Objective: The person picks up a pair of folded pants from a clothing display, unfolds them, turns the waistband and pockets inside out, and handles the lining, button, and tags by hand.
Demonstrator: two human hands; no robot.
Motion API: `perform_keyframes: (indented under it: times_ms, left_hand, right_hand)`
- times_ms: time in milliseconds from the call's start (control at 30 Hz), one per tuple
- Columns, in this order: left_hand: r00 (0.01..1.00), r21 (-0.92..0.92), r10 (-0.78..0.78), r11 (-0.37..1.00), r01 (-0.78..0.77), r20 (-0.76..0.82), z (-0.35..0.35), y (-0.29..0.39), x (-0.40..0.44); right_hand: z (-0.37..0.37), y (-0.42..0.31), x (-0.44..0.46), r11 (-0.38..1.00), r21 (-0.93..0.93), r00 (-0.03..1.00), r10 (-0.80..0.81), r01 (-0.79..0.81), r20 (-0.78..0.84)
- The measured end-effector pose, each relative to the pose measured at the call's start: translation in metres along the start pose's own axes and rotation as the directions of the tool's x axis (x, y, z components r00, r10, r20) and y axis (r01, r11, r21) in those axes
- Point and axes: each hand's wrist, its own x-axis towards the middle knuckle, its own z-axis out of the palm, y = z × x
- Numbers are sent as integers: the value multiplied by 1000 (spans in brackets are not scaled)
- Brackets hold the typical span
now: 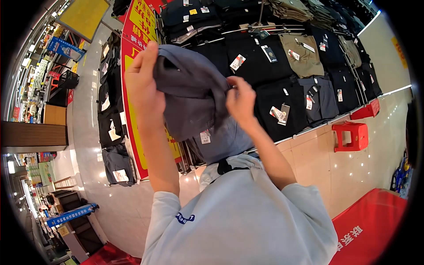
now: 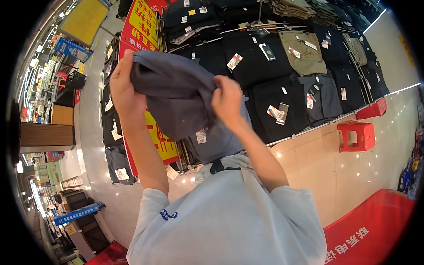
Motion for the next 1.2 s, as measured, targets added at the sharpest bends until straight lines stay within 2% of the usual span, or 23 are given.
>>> perform_keyframes:
  times_ms: [33, 67, 167, 233, 333, 367, 433, 500, 567, 633, 667, 700, 733, 767, 833, 900, 933, 967, 1000, 1100, 1133, 1167, 1200]
  left_hand:
    - [998, 6, -4, 1000, 5, -59, 0, 7, 2]
    - [999, 10, -6, 1000, 6, -51, -4, 14, 3]
    - [1000, 47, 23, 999, -23, -14, 1, 19, 4]
    - [995, 111, 104, 988, -105, 9, 13, 12, 4]
    - [992, 327, 124, 938, -111, -18, 26, 6, -2]
    - [987, 336, 156, 932, -132, -44, 34, 6, -5]
    - [992, 327, 107, 942, -79, -70, 36, 11, -4]
    - [991, 288, 130, 950, -119, -19, 24, 19, 6]
    - [992, 355, 124, 928, -112, -10, 11, 24, 12]
    - [984, 507, 157, 843, -180, 89, 1, 27, 16]
    - [977, 654, 152, 725, -215, 152, -7, 26, 19]
    - [964, 696, 117, 671, -255, 240, -10, 25, 17]
    - [942, 728, 79, 614, -304, 326, -12, 23, 16]
    - [911, 747, 42, 558, -362, 410, -13, 22, 16]
    - [865, 759, -29, 495, -423, 501, -5, 16, 9]
    - [833, 778, -12, 365, -512, 554, -7, 0, 12]
    - [837, 804, -51, 316, -503, 544, -9, -3, 14]
    - [842, 829, -91, 264, -494, 531, -12, -4, 17]
    - [848, 850, -130, 210, -483, 514, -15, -7, 19]
    - [886, 882, -162, 274, -384, 436, -27, -28, 31]
    - [892, 903, -225, 278, -328, 393, -29, -32, 33]
    - [886, 900, -222, 266, -346, 407, -32, -36, 34]
    - [880, 896, -221, 255, -363, 420, -36, -43, 35]
  right_hand:
    - [-15, 10, 14, 1000, 16, 999, 12, -13, 34]
    - [-28, 9, 28, 971, 132, 980, 196, -200, 45]
    - [-44, -10, 50, 990, 138, 999, -31, 31, 4]
    - [-46, -58, 39, 986, 168, 982, -53, 22, 181]
    - [-16, -88, 9, 988, 110, 945, -133, 104, 299]
    - [1, -79, 3, 987, 135, 973, -116, 90, 201]
    - [6, -57, 13, 996, 52, 973, -76, 66, 216]
    - [-8, -35, 36, 996, 3, 986, -88, 89, 139]
    - [-28, -17, 75, 986, -27, 983, -164, 167, 83]
    - [-51, -1, 114, 979, -123, 985, -150, 160, 86]
    - [-65, -4, 133, 951, -229, 978, -196, 206, 66]
    - [-75, 1, 152, 929, -261, 964, -265, 261, 21]
    - [-90, -4, 169, 930, -285, 972, -218, 235, 88]
    - [-102, 0, 185, 886, -356, 954, -275, 299, 118]
    - [-118, -43, 208, 889, -267, 925, -378, 373, 34]
    - [-131, -62, 226, 856, -287, 896, -444, 430, 18]
    - [-134, -69, 238, 779, -341, 826, -563, 526, -11]
    - [-137, -79, 242, 844, -278, 876, -482, 459, -16]
    - [-139, -95, 244, 814, -294, 844, -534, 501, -40]
    - [-148, -123, 263, 756, -336, 796, -604, 562, -27]
    - [-148, -129, 268, 718, -378, 753, -653, 584, -76]
    - [-147, -137, 272, 679, -420, 704, -699, 602, -122]
    - [-150, -146, 274, 669, -380, 681, -722, 639, -125]
